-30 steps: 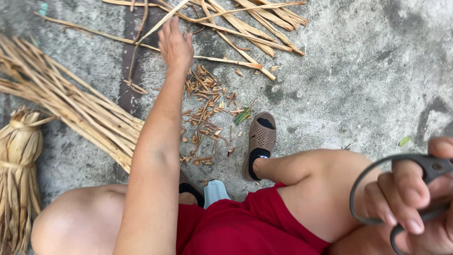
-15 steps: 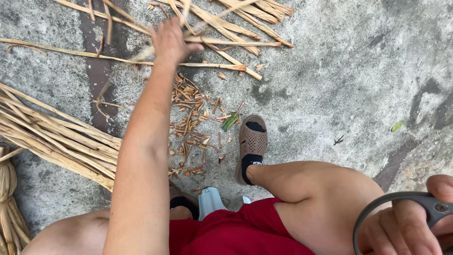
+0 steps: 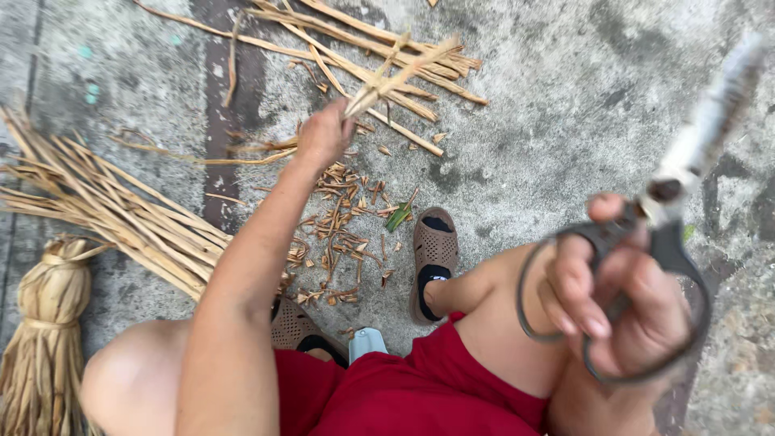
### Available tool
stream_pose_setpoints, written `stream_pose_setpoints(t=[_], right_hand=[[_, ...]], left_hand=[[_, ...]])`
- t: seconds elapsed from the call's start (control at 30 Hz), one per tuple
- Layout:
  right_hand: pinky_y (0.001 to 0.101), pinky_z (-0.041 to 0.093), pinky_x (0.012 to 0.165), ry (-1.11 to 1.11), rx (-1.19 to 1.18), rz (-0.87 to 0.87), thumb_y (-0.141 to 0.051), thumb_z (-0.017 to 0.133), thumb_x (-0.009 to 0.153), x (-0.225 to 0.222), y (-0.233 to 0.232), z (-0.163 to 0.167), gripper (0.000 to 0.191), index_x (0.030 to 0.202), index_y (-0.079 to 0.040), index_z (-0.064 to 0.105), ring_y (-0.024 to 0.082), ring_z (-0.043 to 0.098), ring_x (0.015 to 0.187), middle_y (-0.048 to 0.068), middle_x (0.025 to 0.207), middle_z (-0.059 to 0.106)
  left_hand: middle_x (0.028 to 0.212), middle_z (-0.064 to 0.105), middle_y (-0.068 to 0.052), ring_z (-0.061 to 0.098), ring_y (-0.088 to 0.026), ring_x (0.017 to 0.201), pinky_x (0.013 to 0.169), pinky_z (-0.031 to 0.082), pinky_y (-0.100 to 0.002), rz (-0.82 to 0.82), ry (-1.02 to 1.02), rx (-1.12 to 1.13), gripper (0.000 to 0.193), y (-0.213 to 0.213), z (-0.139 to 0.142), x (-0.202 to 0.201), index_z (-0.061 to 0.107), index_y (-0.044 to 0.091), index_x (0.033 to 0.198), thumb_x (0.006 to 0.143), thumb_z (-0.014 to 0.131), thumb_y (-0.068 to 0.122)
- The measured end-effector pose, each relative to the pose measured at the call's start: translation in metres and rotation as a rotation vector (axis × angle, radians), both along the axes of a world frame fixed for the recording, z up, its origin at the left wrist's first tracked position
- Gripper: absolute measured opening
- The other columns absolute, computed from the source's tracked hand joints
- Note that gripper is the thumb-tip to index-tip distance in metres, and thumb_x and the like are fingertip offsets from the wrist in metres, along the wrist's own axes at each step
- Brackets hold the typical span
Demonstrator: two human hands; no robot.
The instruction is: The person sits on a concrete floor and uses a pair of shears to trim and split dried plant stems. They hold the stems in their left hand and cut them into smaller pieces with the shears in their right hand, placing the trimmed pieces on the floor.
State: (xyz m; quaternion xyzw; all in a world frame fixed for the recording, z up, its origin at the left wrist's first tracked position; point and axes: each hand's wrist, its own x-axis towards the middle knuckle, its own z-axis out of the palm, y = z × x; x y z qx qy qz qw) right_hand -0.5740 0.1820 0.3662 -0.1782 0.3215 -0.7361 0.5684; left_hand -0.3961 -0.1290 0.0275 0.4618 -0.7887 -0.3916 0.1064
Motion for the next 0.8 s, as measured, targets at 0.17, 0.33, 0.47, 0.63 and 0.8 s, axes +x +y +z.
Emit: stream_pose_setpoints(t=[0.17,0.33,0.47,0.63,0.8], right_hand=[[0.0293,0.050,0.063,0.189,0.030,0.021,-0.015,0.063,0.107,0.020,0.000,0.007,0.042,0.143,0.000,0.047,0.010,0.053,0.061,0.025,0.105,0.069],[0.0267,0.053,0.058,0.239,0.120,-0.016,-0.011,0.072,0.095,0.067,-0.015,0.003,0.044,0.129,-0.005,0.046,0.011,0.056,0.060,0.029,0.114,0.072],[0.0236,0.053,0.053,0.358,0.120,0.009,-0.013,0.077,0.092,0.114,-0.025,-0.022,0.047,0.128,-0.005,0.047,0.011,0.058,0.059,0.025,0.107,0.071],[0.0199,0.045,0.050,0.561,0.106,-0.016,-0.012,0.082,0.090,0.148,-0.034,-0.036,0.052,0.128,-0.003,0.048,0.009,0.057,0.061,0.017,0.099,0.072],[0.0198,0.048,0.044,0.331,0.271,0.211,-0.032,0.073,0.086,0.153,-0.041,-0.037,0.042,0.115,-0.005,0.058,0.009,0.062,0.055,0.009,0.087,0.077]], left_hand=[[0.083,0.069,-0.001,0.059,-0.008,0.069,0.061,0.049,-0.026,0.101,0.627,0.150,0.025,0.043,0.174,0.023,0.063,0.007,0.126,0.108,0.061,0.024],[0.086,0.070,0.001,0.054,-0.004,0.056,0.046,0.046,-0.020,0.256,0.730,0.252,0.028,0.145,0.284,0.075,0.058,0.007,0.123,0.108,0.054,0.030],[0.088,0.067,-0.003,0.054,-0.006,0.059,0.048,0.043,-0.022,0.193,0.823,0.209,0.031,0.229,0.301,0.103,0.053,0.008,0.132,0.110,0.055,0.029],[0.078,0.069,-0.006,0.068,-0.015,0.059,0.050,0.051,-0.032,0.167,0.479,-0.177,0.028,0.274,0.291,0.121,0.046,0.011,0.135,0.111,0.054,0.024],[0.099,0.069,-0.010,0.073,-0.029,0.081,0.065,0.059,-0.041,0.051,0.527,-0.575,0.036,0.289,0.288,0.139,0.045,0.011,0.136,0.104,0.061,0.013]])
